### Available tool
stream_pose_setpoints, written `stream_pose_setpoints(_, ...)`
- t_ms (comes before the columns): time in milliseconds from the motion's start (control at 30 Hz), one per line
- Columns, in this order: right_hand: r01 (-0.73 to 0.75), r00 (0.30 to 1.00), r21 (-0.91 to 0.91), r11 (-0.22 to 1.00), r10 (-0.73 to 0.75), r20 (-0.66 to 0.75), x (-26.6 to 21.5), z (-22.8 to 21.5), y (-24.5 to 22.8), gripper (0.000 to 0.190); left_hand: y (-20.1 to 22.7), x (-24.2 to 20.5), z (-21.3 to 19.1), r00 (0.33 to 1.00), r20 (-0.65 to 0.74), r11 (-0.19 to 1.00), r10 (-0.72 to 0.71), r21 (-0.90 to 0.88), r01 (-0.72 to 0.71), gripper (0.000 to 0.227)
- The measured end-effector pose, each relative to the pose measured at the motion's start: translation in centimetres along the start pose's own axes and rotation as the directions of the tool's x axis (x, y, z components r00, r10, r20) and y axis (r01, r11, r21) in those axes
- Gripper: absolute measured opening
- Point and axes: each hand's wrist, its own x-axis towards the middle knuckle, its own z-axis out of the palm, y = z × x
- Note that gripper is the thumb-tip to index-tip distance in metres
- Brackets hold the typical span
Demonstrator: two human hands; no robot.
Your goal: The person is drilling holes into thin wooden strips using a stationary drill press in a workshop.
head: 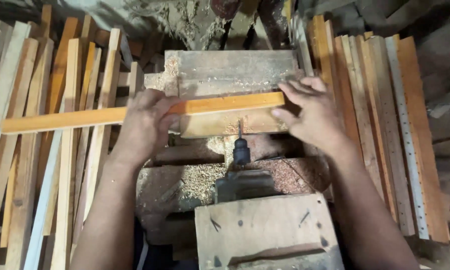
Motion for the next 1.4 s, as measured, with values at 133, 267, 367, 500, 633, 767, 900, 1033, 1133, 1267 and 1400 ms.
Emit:
stream_pose_setpoints(133,0.125,0.990,-0.068,0.990,-0.129,-0.058,2.7,-1.8,-4.7,0.073,3.0,2.2,0.0,0.994,0.045,0.995,0.102,-0.022,-0.101,0.033)
stream_pose_setpoints(267,-0.130,0.981,0.274,0.953,0.084,0.172,1.0,-4.8,-5.2,0.044,8.2,4.3,-2.2,0.977,0.087,0.981,0.192,0.006,-0.194,0.032)
stream_pose_setpoints(367,-0.100,0.995,0.337,0.936,0.104,0.006,-3.1,-7.7,-5.1,0.039,13.0,5.0,-4.1,0.950,0.133,0.955,0.283,0.048,-0.291,0.031)
stream_pose_setpoints(500,-0.096,0.967,0.455,0.885,0.192,-0.169,-9.5,-12.1,-5.8,0.038,20.6,6.1,-6.0,0.886,0.186,0.881,0.424,0.141,-0.451,0.031)
stream_pose_setpoints(633,-0.238,0.923,0.277,0.931,0.306,-0.234,-16.3,-15.4,-6.6,0.041,30.4,8.1,-7.7,0.831,0.127,0.787,0.542,0.270,-0.555,0.030)
stream_pose_setpoints(767,-0.492,0.703,0.354,0.796,0.603,-0.378,-20.6,-16.1,-7.1,0.039,35.8,10.7,-3.6,0.698,-0.004,0.643,0.716,0.393,-0.657,0.015)
stream_pose_setpoints(900,-0.818,0.344,0.371,0.440,0.890,-0.299,-25.1,-14.2,-3.7,0.048,39.8,12.6,3.5,0.772,0.243,0.726,0.587,0.262,-0.635,0.030)
stream_pose_setpoints(1033,-0.934,0.294,0.154,0.323,0.938,-0.186,-26.9,-11.2,2.2,0.048,45.7,12.7,6.7,0.723,0.648,0.845,0.240,0.228,-0.485,0.074)
stream_pose_setpoints(1133,-0.968,0.220,0.105,0.228,0.972,-0.082,-26.4,-10.8,3.1,0.049,48.1,11.6,9.8,0.682,0.711,0.862,0.170,0.227,-0.452,0.087)
stream_pose_setpoints(1267,-0.984,0.159,0.074,0.162,0.986,-0.046,-24.7,-13.0,1.4,0.043,49.3,10.3,14.3,0.646,0.753,0.852,0.126,0.251,-0.459,0.059)
stream_pose_setpoints(1400,-0.977,0.162,0.133,0.166,0.986,-0.040,-23.4,-13.5,0.7,0.046,47.5,10.4,15.8,0.637,0.756,0.895,0.149,0.171,-0.412,0.057)
